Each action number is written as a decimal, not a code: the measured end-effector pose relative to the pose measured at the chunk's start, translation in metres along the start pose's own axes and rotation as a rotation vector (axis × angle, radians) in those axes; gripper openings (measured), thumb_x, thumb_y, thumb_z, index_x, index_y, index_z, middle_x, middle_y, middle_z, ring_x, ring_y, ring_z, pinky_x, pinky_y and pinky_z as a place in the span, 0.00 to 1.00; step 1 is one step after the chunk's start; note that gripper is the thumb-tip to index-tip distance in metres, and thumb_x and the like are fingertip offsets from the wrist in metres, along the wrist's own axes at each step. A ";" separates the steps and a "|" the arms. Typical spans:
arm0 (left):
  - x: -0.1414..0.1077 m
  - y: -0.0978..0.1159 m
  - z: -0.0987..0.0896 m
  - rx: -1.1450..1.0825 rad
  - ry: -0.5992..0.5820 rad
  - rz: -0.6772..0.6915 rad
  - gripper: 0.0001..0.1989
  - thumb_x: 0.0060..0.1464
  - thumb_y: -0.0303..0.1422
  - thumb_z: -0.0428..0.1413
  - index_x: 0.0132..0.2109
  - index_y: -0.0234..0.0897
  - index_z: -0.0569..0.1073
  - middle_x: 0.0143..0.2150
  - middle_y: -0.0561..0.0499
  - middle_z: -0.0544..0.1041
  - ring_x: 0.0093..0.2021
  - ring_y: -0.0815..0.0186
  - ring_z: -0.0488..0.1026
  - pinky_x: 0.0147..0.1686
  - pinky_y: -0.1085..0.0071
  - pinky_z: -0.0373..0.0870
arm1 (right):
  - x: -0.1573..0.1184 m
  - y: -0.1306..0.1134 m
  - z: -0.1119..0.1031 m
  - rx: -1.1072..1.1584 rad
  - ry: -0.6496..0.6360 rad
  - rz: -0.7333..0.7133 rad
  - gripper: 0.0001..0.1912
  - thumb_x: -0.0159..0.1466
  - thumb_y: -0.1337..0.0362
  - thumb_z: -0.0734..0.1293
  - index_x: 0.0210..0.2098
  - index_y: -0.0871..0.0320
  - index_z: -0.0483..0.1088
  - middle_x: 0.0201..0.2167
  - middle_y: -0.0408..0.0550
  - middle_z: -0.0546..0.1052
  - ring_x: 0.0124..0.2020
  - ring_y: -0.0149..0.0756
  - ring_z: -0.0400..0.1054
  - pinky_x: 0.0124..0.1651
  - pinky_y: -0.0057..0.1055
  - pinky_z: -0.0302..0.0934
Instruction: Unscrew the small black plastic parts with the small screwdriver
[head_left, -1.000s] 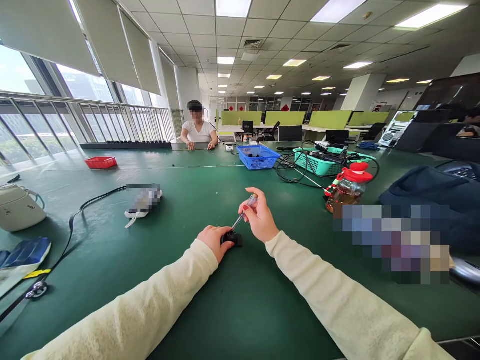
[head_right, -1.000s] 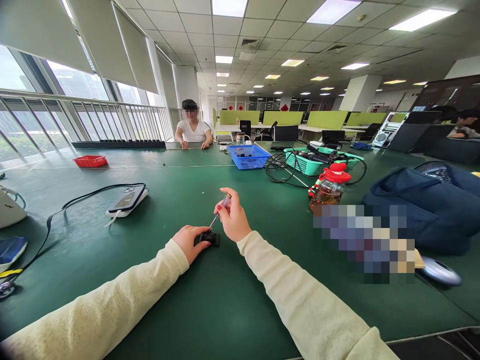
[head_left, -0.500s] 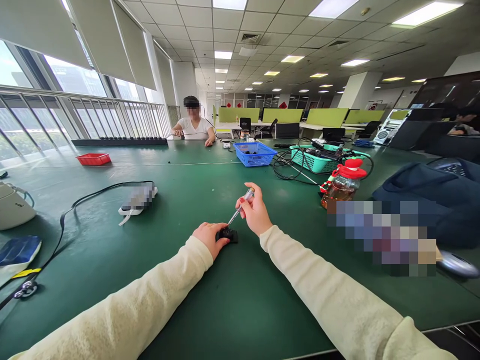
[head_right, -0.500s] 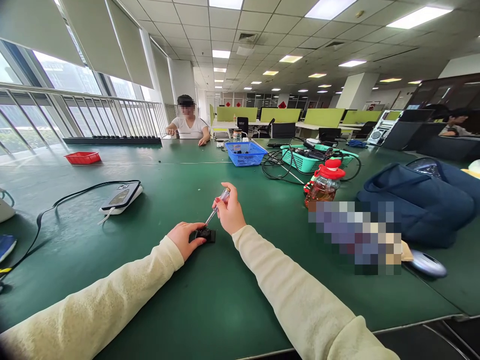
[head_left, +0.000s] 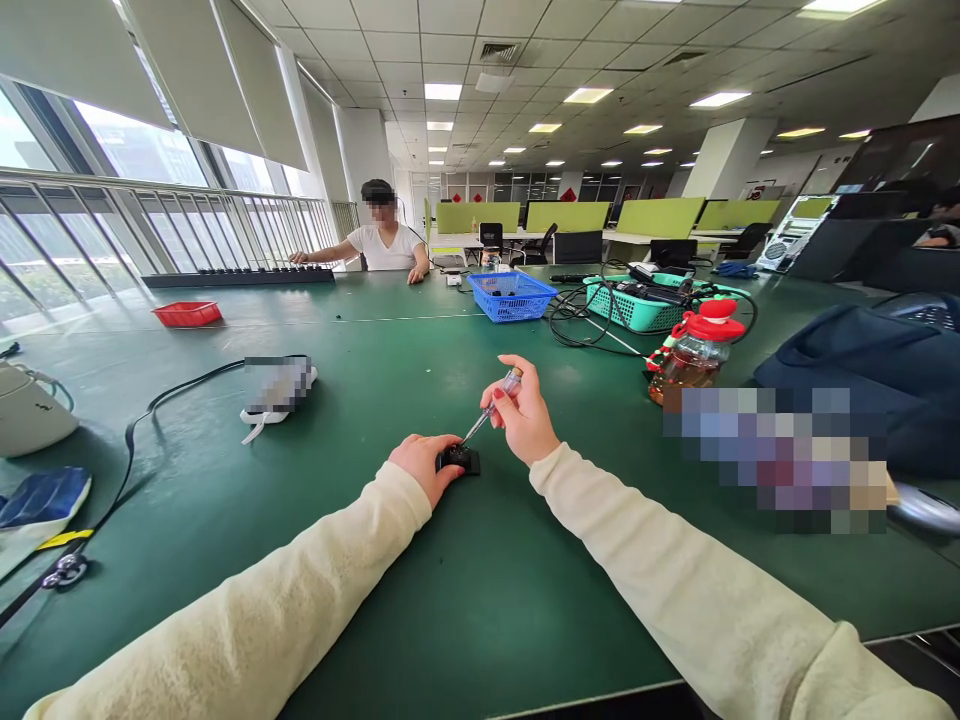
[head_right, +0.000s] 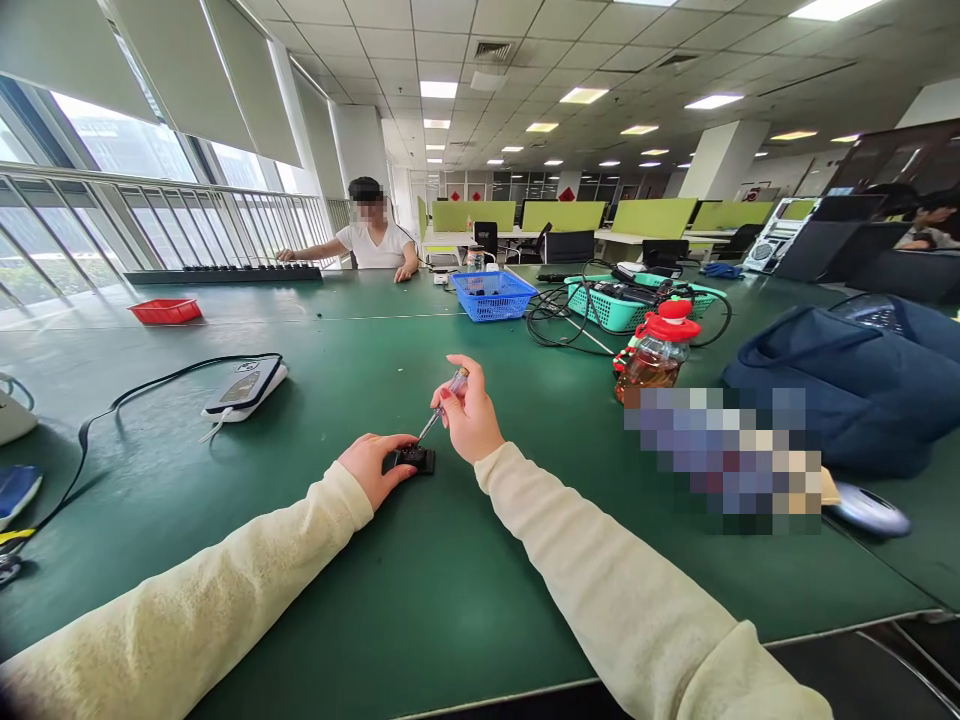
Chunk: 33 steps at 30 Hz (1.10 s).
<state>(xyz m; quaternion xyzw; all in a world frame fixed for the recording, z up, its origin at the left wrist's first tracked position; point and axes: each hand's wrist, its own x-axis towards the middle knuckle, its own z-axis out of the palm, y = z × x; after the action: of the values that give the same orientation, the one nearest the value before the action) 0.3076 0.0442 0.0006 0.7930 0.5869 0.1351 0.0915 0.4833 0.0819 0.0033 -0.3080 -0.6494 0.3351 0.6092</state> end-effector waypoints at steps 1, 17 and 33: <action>0.000 0.000 0.000 0.000 -0.001 -0.001 0.20 0.53 0.36 0.56 0.54 0.43 0.73 0.49 0.52 0.79 0.50 0.55 0.71 0.54 0.61 0.67 | 0.000 0.000 0.000 -0.002 -0.003 0.001 0.20 0.66 0.55 0.60 0.53 0.52 0.52 0.27 0.38 0.70 0.18 0.25 0.58 0.24 0.28 0.58; 0.000 0.002 -0.003 0.007 -0.024 0.006 0.19 0.54 0.36 0.56 0.53 0.43 0.74 0.49 0.51 0.79 0.51 0.54 0.70 0.53 0.59 0.68 | -0.004 -0.010 0.000 -0.034 -0.005 0.008 0.21 0.64 0.54 0.63 0.53 0.53 0.54 0.27 0.39 0.70 0.19 0.26 0.59 0.25 0.29 0.58; 0.001 0.000 -0.001 0.006 -0.021 -0.021 0.20 0.53 0.37 0.56 0.53 0.44 0.74 0.48 0.50 0.79 0.50 0.55 0.71 0.52 0.61 0.68 | 0.001 0.004 0.003 0.150 0.169 0.217 0.21 0.61 0.55 0.64 0.50 0.52 0.53 0.25 0.36 0.71 0.16 0.24 0.58 0.20 0.25 0.55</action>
<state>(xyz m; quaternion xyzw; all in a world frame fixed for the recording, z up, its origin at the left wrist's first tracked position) 0.3075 0.0450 0.0013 0.7884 0.5947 0.1240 0.0965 0.4803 0.0847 0.0002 -0.3572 -0.5321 0.4193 0.6430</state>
